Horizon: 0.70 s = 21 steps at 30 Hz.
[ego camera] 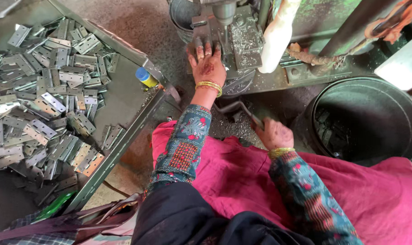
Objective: The person sits on the floor and repeatedly picks up small metal brackets from a tray. They place each bracket under a drill press, operate the lever to drill a hole, and then return the finished piece to the tray.
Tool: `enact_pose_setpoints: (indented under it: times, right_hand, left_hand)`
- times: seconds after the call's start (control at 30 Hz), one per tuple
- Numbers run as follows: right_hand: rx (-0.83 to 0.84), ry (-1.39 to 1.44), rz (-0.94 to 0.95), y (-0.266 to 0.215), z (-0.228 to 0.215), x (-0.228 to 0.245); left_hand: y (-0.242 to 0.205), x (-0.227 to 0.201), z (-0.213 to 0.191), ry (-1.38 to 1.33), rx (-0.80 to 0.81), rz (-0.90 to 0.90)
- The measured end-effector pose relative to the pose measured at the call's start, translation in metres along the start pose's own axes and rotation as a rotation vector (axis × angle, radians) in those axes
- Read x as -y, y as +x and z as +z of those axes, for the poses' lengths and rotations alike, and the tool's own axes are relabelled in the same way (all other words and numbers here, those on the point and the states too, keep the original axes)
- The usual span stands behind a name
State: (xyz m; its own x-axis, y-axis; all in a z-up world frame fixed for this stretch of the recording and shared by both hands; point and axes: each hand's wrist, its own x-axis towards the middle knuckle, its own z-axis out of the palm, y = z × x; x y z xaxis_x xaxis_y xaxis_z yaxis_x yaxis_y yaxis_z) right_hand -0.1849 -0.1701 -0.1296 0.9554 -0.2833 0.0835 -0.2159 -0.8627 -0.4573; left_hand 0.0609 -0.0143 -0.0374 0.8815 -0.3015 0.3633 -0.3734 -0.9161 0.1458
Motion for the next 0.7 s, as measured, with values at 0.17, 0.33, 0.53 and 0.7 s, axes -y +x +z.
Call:
enact_pose_setpoints:
  times: [0.17,0.33,0.53,0.7]
  right_hand:
    - [-0.029,-0.020,0.004,-0.017,0.026,-0.009]
    - [0.025,0.008,0.004,0.001,0.010,-0.008]
    - [0.150,0.036,0.116,0.005,0.016,-0.004]
    - [-0.003,0.011,0.041,0.005,0.007,-0.001]
  left_hand:
    - [-0.009,-0.002,0.007,0.102,-0.008,-0.007]
    - [0.003,-0.001,0.003,0.059,-0.011,-0.012]
    - [0.001,0.000,0.001,0.055,-0.060,0.007]
    - [0.006,-0.002,-0.010,0.023,0.028,-0.022]
